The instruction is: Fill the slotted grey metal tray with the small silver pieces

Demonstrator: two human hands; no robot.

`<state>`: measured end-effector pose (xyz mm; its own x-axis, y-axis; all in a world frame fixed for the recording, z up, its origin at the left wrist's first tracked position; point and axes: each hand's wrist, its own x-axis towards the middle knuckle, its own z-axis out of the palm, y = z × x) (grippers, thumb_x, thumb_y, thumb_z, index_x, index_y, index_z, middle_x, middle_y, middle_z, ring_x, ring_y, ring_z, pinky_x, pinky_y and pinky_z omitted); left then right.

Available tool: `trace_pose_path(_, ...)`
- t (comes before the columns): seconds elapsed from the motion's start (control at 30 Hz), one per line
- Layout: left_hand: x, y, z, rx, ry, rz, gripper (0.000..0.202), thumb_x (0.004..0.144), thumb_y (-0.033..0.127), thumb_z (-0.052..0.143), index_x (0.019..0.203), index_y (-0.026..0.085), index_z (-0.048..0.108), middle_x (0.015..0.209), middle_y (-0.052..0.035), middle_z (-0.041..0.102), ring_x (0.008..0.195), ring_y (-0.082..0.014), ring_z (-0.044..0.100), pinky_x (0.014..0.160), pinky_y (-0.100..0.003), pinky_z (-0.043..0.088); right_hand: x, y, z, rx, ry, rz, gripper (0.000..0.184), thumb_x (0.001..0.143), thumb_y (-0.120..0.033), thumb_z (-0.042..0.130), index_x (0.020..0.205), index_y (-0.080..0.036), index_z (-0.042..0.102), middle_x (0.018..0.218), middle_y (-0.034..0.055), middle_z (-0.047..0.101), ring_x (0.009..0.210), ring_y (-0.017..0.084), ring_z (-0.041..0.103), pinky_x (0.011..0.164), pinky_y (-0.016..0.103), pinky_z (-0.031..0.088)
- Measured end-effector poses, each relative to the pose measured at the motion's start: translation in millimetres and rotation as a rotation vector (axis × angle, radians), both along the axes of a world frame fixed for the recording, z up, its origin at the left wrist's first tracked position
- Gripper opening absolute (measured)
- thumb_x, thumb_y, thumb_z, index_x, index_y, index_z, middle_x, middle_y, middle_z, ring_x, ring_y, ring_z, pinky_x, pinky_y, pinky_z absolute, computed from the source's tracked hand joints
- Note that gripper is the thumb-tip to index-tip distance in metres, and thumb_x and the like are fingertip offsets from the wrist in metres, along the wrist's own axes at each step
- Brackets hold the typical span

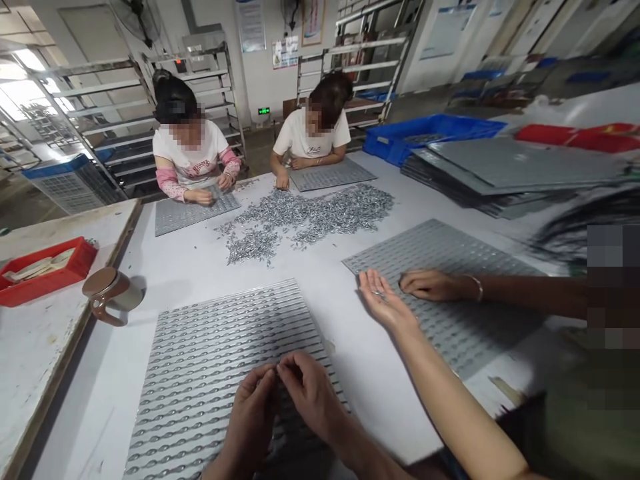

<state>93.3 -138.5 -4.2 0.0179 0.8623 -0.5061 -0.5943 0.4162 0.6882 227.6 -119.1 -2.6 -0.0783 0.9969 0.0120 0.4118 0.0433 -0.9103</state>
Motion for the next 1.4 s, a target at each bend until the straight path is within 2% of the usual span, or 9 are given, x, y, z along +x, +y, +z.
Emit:
trace_pose_path(0.2,-3,7,-1.0,-0.034,-0.013,0.047,0.039,0.057,0.04,0.096,0.083,0.016,0.078,0.082,-0.0036,0.073,0.075,-0.0136,0.06,0.067,-0.021,0.047,-6,7,-3.2,-0.045,0.018,0.029,0.028,0.095,-0.043,0.05,0.087,-0.02,0.064,0.084,0.0043,0.072,0.079,0.02,0.067,0.074,0.032,0.053)
trace_pose_path(0.37,-12,15,-0.4,-0.148,-0.096,0.122,0.04,0.062,0.033,0.093,0.093,0.013,0.077,0.081,-0.0046,0.071,0.066,-0.0112,0.058,0.059,-0.02,0.045,6,45,-9.7,-0.03,-0.153,-0.008,0.025,0.094,-0.036,0.048,0.082,-0.02,0.063,0.08,0.0039,0.07,0.076,0.02,0.065,0.072,0.032,0.05)
trace_pose_path(0.53,-25,18,3.9,-0.148,-0.141,0.016,0.039,0.065,0.026,0.092,0.096,0.011,0.073,0.079,-0.007,0.071,0.063,-0.0113,0.06,0.054,-0.02,0.044,13,79,-15.9,-0.048,-0.417,0.063,0.021,0.093,-0.025,0.048,0.086,-0.018,0.066,0.087,0.0054,0.072,0.083,0.02,0.066,0.076,0.031,0.048)
trace_pose_path(0.73,-26,14,2.2,-0.117,-0.132,-0.078,0.046,0.06,0.039,0.096,0.088,0.012,0.07,0.073,-0.004,0.068,0.056,-0.0088,0.055,0.047,-0.018,0.038,2,85,-17.9,-0.089,-0.612,0.074,0.021,0.097,-0.022,0.05,0.087,-0.016,0.067,0.09,0.0076,0.074,0.088,0.021,0.067,0.077,0.029,0.044)
trace_pose_path(0.87,-24,17,2.4,-0.117,-0.18,-0.104,0.039,0.067,0.035,0.092,0.09,0.011,0.072,0.077,-0.0063,0.07,0.061,-0.0111,0.059,0.05,-0.02,0.043,1,90,-20.8,-0.091,-0.628,0.063,0.012,0.095,-0.018,0.054,0.089,-0.016,0.064,0.09,0.0075,0.072,0.087,0.021,0.066,0.076,0.029,0.044)
trace_pose_path(1.0,-24,21,7.7,-0.17,-0.274,-0.072,0.023,0.084,0.03,0.077,0.094,0.008,0.073,0.092,-0.0139,0.073,0.078,-0.0184,0.069,0.065,-0.026,0.055,5,78,-11.0,-0.027,-0.489,0.008,0.007,0.093,-0.023,0.058,0.097,-0.018,0.061,0.086,0.0031,0.069,0.081,0.019,0.066,0.074,0.029,0.048)
trace_pose_path(1.1,-22,22,11.1,-0.219,-0.31,-0.059,0.018,0.09,0.027,0.069,0.093,0.01,0.073,0.096,-0.0148,0.074,0.086,-0.0215,0.07,0.075,-0.031,0.058,7,55,8.9,0.134,-0.343,0.189,0.014,0.098,-0.026,0.052,0.092,-0.021,0.064,0.091,0.0036,0.068,0.084,0.018,0.065,0.077,0.03,0.05)
trace_pose_path(1.23,-17,22,11.2,-0.2,-0.346,-0.056,0.011,0.086,0.022,0.072,0.088,0.011,0.074,0.091,-0.0094,0.074,0.082,-0.0187,0.068,0.073,-0.031,0.057,9,28,30.1,0.265,-0.437,0.454,0.019,0.097,-0.017,0.052,0.1,-0.023,0.07,0.097,0.0056,0.068,0.095,0.022,0.063,0.087,0.035,0.051)
trace_pose_path(1.4,-12,16,7.0,-0.207,-0.361,-0.125,0.012,0.079,0.018,0.075,0.086,0.01,0.076,0.092,-0.01,0.073,0.084,-0.0185,0.066,0.071,-0.028,0.054,13,16,29.1,0.28,-0.575,0.448,0.018,0.097,-0.014,0.051,0.087,-0.02,0.066,0.094,0.0065,0.067,0.091,0.025,0.063,0.084,0.042,0.051)
